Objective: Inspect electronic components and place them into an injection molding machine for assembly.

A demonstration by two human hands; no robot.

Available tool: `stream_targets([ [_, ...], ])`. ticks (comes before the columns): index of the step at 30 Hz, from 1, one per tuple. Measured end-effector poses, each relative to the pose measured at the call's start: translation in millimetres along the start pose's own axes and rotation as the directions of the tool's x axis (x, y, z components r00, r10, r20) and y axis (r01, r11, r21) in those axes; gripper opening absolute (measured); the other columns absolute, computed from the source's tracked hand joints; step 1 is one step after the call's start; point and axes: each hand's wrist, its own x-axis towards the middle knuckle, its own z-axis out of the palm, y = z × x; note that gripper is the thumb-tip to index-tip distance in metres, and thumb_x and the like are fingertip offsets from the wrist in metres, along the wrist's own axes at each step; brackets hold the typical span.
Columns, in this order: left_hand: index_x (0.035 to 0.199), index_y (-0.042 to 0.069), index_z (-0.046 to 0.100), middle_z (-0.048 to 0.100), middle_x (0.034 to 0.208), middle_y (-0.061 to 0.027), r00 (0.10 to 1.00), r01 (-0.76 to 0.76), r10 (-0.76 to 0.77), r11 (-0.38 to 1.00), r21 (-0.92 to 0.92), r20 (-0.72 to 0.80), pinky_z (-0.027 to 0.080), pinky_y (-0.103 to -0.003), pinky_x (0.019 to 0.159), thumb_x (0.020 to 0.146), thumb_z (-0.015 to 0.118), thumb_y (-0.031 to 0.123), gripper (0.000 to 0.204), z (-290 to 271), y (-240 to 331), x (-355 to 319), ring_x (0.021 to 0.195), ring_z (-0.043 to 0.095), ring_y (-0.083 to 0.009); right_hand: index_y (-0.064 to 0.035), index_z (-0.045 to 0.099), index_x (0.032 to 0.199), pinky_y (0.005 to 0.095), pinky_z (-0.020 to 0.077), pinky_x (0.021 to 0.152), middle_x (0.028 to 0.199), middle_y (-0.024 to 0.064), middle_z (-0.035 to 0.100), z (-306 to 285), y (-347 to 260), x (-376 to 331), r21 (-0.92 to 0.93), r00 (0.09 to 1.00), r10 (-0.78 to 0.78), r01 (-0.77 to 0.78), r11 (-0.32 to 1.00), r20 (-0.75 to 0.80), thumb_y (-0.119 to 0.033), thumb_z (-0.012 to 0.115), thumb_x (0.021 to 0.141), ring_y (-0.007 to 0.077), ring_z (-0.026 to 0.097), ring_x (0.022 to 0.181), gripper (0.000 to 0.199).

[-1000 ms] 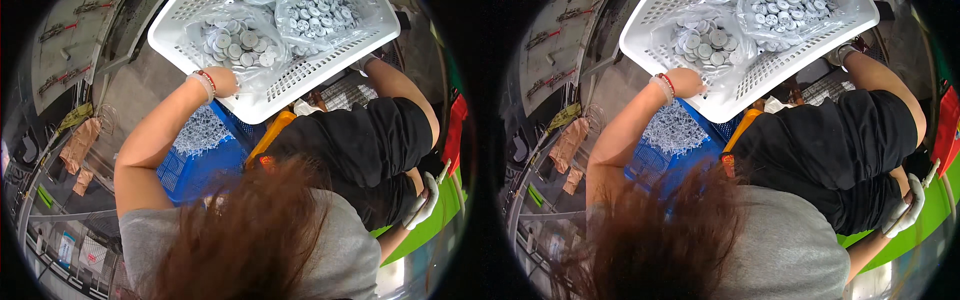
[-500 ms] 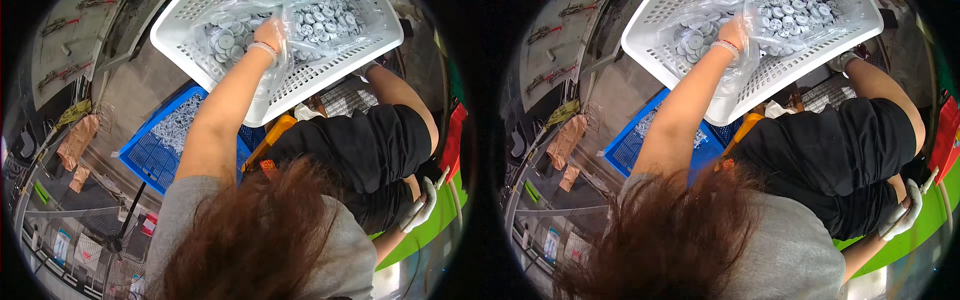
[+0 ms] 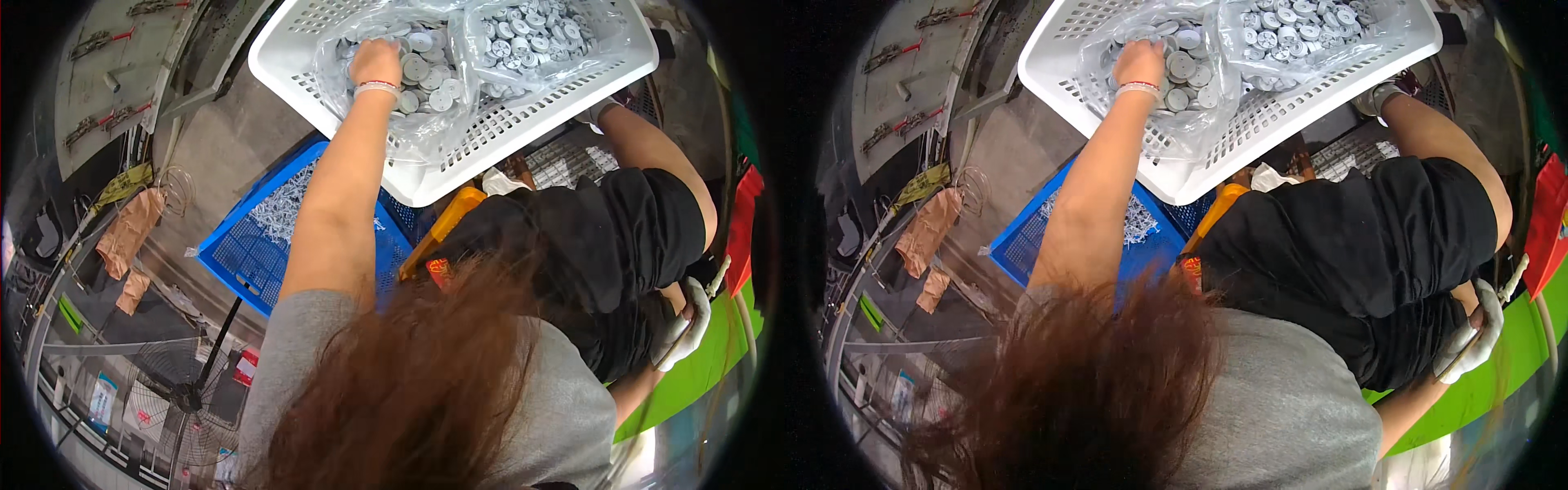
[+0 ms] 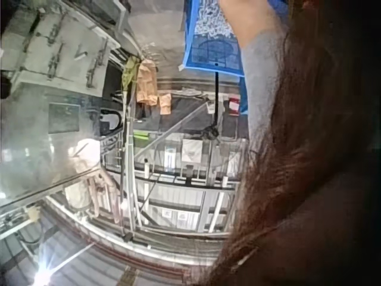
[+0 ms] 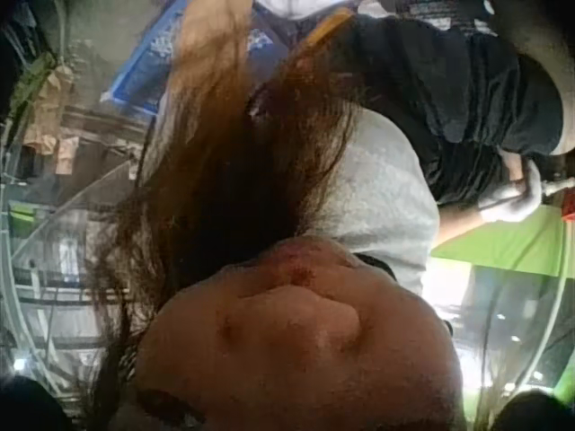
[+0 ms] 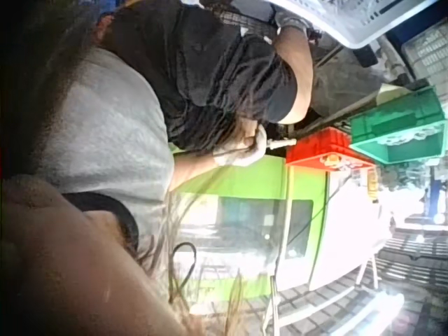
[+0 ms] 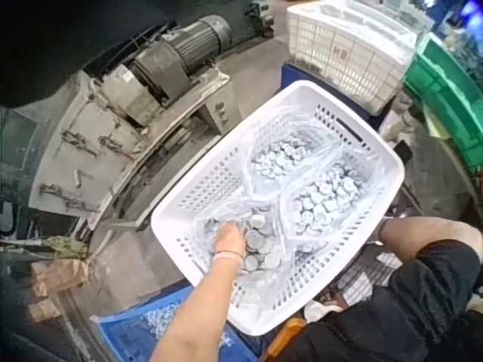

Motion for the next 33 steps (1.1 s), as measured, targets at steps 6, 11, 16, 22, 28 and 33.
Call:
stream_targets([
  [6,0.088,0.008,0.070,0.067,0.086,-0.0137,0.966,-0.238,0.193,0.925,0.296,0.172,0.052,-0.041,0.069,0.081,0.048,0.014,0.024,-28,-9,9,0.082,0.066,-0.0317,0.0082,0.052,0.105,0.0380,0.0412,0.095,0.106,0.0213,0.059,-3,18,-8,0.085,0.995,0.066,-0.059,0.995,-0.075,-0.012,0.041,0.094,0.0280,0.056,0.102,0.026],
  [11,0.092,0.004,0.065,0.065,0.076,-0.0148,0.885,-0.464,0.459,0.863,0.197,0.074,0.049,-0.040,0.056,0.082,0.053,0.020,0.023,-72,3,-30,0.065,0.064,-0.0293,0.0047,0.052,0.102,0.0380,0.0434,0.092,0.101,0.0205,0.061,11,-29,-1,0.147,0.994,0.002,0.014,0.989,-0.112,-0.006,0.045,0.092,0.0278,0.059,0.097,0.016],
  [16,0.103,0.000,0.063,0.064,0.082,-0.0078,0.175,-0.959,0.858,0.259,0.113,-0.482,0.042,-0.024,0.045,0.073,0.064,0.008,0.031,-186,76,-133,0.052,0.051,-0.0139,0.0009,0.054,0.096,0.0338,0.0475,0.078,0.096,0.0188,0.062,37,-106,25,0.543,0.984,0.119,-0.172,0.822,0.131,-0.026,0.053,0.090,0.0240,0.060,0.087,0.027],
  [22,0.101,-0.003,0.062,0.064,0.087,-0.0137,-0.083,-0.996,0.773,-0.043,0.079,-0.629,0.042,-0.023,0.046,0.074,0.062,0.006,0.028,-223,127,-158,0.058,0.050,-0.0153,-0.0015,0.054,0.093,0.0242,0.0439,0.067,0.086,0.0097,0.060,54,-168,57,0.700,0.862,0.057,-0.445,0.558,0.503,-0.025,0.060,0.087,0.0133,0.055,0.072,0.025],
  [28,0.101,0.001,0.059,0.064,0.090,-0.0154,-0.055,-0.971,0.722,-0.199,-0.131,-0.690,0.046,-0.027,0.048,0.075,0.066,0.011,0.029,-221,147,-159,0.062,0.056,-0.0190,-0.0016,0.055,0.091,0.0181,0.0404,0.058,0.073,0.0018,0.057,44,-168,52,0.727,0.925,0.149,-0.369,0.579,0.350,-0.016,0.065,0.084,0.0061,0.051,0.064,0.019],
  [33,0.114,-0.001,0.049,0.062,0.088,-0.0116,0.245,-0.879,0.894,0.042,-0.474,-0.375,0.048,-0.025,0.057,0.074,0.073,0.016,0.050,-231,148,-174,0.066,0.059,-0.0187,-0.0021,0.056,0.092,0.0188,0.0417,0.060,0.077,0.0016,0.057,43,-167,49,0.776,0.963,0.140,-0.267,0.571,0.229,-0.011,0.066,0.083,0.0063,0.052,0.066,0.016],
])
